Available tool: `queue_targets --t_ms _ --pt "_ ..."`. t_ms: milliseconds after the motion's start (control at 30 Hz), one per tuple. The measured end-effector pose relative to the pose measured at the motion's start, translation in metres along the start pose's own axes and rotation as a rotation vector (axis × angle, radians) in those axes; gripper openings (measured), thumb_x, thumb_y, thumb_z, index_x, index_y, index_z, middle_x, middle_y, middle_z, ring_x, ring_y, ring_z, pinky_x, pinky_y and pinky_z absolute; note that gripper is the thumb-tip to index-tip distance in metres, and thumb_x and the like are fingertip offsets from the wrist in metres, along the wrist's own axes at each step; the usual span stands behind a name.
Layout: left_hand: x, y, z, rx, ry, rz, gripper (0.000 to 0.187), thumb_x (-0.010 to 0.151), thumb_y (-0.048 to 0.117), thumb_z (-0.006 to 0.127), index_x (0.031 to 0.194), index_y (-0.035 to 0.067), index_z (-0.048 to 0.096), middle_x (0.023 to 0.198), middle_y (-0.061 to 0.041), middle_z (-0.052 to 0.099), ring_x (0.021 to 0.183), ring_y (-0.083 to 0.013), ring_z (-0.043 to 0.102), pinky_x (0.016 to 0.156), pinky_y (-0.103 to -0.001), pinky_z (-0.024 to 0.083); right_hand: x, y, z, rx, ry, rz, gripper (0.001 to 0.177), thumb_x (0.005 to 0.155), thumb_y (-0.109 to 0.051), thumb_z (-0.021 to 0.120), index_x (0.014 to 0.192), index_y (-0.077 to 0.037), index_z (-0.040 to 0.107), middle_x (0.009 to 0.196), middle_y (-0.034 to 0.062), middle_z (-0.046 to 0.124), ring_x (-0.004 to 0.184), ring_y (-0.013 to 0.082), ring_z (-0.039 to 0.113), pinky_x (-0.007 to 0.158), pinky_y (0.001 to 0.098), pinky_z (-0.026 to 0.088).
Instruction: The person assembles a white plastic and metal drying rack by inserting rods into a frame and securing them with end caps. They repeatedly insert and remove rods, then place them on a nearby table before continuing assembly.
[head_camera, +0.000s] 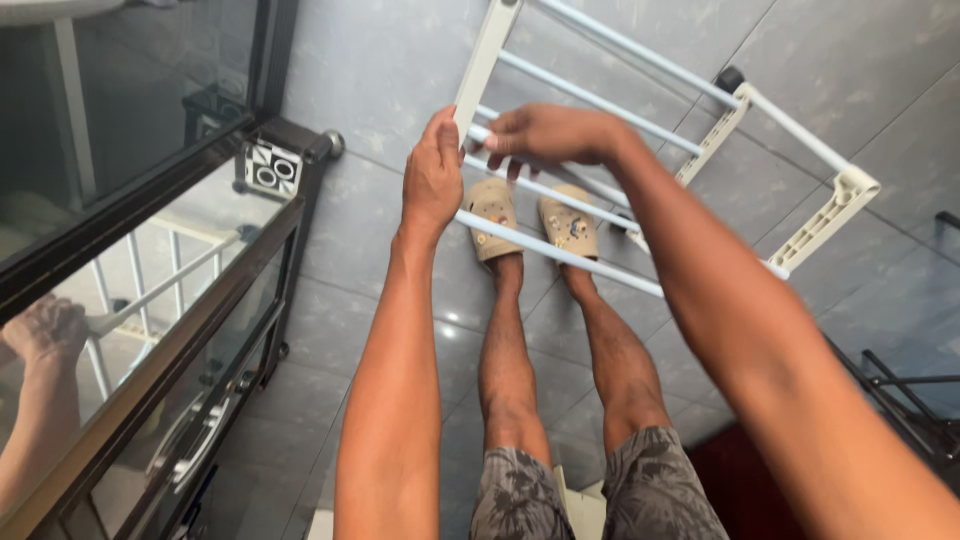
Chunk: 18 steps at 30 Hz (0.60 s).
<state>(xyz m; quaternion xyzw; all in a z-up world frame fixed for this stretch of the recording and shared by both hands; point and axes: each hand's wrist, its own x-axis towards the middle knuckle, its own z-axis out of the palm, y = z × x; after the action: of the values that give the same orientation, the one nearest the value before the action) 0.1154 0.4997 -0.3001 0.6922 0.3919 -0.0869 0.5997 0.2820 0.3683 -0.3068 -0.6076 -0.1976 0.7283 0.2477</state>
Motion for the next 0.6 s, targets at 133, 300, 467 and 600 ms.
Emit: queue_targets --t_ms 133,300,467,600 --pt "-0.002 0.005 -0.006 0.052 -0.003 -0.069 0.058 0.110 0.048 0.033 0.139 0.004 0.059 0.086 -0.010 0.067 0.077 -0.0210 0.065 0.072 -0.039 0.053 0.003 0.006 0.002 0.397 -0.139 0.079 0.042 0.107 -0.043 0.055 0.113 -0.004 0.071 0.082 0.0048 0.054 0.067 0.0215 0.047 0.062 0.0382 0.038" --pt "-0.004 0.003 -0.001 0.067 0.005 -0.047 0.059 0.110 0.049 0.032 0.135 0.005 0.063 0.083 -0.008 0.065 0.075 -0.0199 0.061 0.071 -0.036 0.052 -0.005 0.015 0.048 -0.208 0.460 -0.139 0.027 0.107 -0.030 0.060 0.097 -0.005 0.065 0.077 0.0081 0.064 0.073 0.0261 0.062 0.065 0.0413 0.047" --pt "0.008 0.000 -0.042 -0.125 0.056 -0.003 0.057 0.113 0.050 0.032 0.139 0.005 0.055 0.101 0.001 0.067 0.089 -0.0100 0.068 0.072 -0.029 0.060 -0.059 0.039 0.078 -0.765 1.008 -0.185 0.004 0.096 -0.012 0.062 0.097 -0.012 0.059 0.083 0.0060 0.061 0.076 0.0299 0.062 0.065 0.0463 0.040" --pt "0.007 -0.006 -0.071 0.002 0.098 -0.110 0.061 0.111 0.051 0.030 0.135 0.006 0.064 0.075 0.000 0.055 0.063 -0.0080 0.050 0.055 -0.026 0.043 -0.091 0.058 0.082 -0.716 0.950 -0.130 0.011 0.098 -0.019 0.065 0.101 -0.009 0.060 0.084 0.0087 0.061 0.075 0.0301 0.062 0.062 0.0453 0.040"
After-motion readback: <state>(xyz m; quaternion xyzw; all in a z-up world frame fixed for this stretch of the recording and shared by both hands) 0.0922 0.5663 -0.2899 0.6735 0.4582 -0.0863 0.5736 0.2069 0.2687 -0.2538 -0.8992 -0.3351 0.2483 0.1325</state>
